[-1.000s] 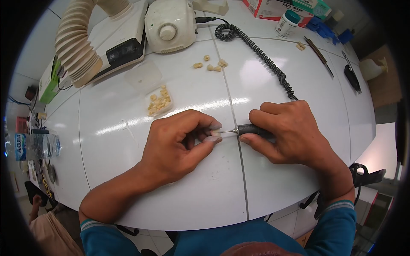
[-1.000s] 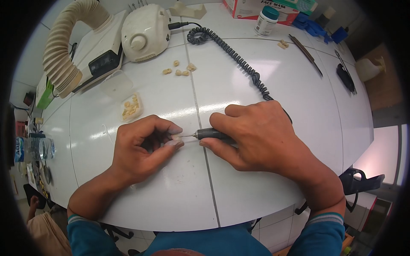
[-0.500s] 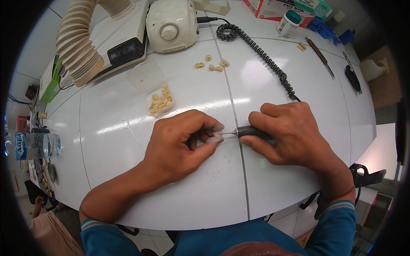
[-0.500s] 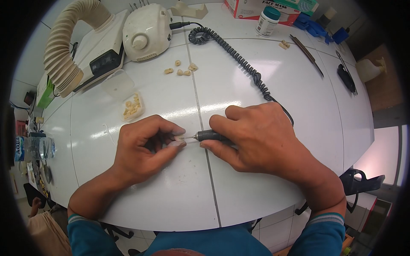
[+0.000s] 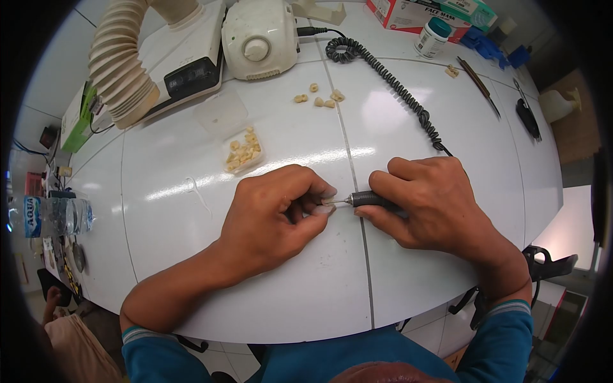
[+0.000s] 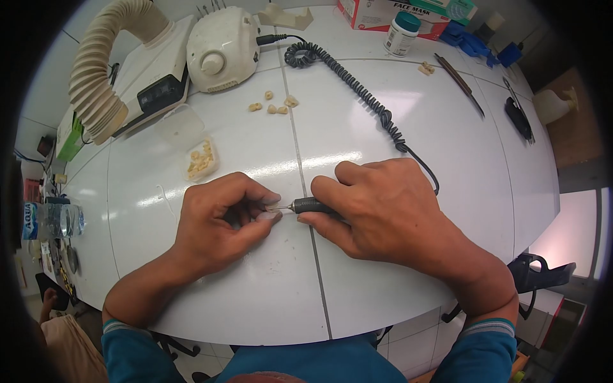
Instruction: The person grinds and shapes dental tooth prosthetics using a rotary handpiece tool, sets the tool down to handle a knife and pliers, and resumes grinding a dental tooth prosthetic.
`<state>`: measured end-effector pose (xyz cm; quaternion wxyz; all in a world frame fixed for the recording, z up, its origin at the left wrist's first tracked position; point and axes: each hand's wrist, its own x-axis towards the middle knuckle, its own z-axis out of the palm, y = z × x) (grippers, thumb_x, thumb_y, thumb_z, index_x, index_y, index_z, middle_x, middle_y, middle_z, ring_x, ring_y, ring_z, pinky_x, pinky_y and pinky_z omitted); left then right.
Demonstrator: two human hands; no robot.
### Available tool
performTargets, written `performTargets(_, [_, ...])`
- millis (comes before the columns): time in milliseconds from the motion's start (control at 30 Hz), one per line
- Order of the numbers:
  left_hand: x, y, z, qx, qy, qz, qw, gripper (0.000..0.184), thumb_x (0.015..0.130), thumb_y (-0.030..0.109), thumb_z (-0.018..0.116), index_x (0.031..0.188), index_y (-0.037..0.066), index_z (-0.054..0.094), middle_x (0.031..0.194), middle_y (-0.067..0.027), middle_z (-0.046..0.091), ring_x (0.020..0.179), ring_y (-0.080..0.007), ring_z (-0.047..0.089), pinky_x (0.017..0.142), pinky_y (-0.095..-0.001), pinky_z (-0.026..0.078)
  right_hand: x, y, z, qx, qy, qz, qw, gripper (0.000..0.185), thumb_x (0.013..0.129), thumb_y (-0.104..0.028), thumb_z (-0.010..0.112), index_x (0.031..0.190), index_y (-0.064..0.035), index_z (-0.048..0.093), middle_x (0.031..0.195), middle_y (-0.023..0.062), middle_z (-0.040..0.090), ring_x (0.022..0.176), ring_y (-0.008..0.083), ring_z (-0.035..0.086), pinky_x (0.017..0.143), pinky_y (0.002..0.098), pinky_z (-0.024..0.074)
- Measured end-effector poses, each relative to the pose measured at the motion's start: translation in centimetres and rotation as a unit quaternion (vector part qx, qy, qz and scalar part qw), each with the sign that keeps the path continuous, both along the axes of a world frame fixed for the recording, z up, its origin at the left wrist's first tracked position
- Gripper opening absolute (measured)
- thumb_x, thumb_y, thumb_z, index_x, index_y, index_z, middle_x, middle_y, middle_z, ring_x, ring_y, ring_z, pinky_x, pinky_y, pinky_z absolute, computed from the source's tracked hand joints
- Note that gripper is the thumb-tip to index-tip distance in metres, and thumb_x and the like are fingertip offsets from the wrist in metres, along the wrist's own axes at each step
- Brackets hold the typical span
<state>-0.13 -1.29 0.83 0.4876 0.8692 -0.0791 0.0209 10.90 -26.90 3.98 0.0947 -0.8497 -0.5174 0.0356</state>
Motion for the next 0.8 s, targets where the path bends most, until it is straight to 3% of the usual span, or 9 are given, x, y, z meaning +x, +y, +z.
performTargets(800, [-0.02, 0.01, -0.16, 0.007, -0.008, 0.009, 1.000, 0.019, 0.091, 0.001, 0.088, 0.107, 0.001, 0.078, 0.095, -0.0080, 0.078, 0.080, -0.0149, 0.078, 0.067, -0.0288, 0.061, -0.05, 0.10, 0.01, -0.004, 0.006, 0.001, 1.000, 0.040, 0.105, -0.050, 0.077, 0.095, -0.0122, 0.076, 0.073, 0.0052, 0.068, 0.057, 0.0256, 0.068, 0.053, 0.0405, 0.0496])
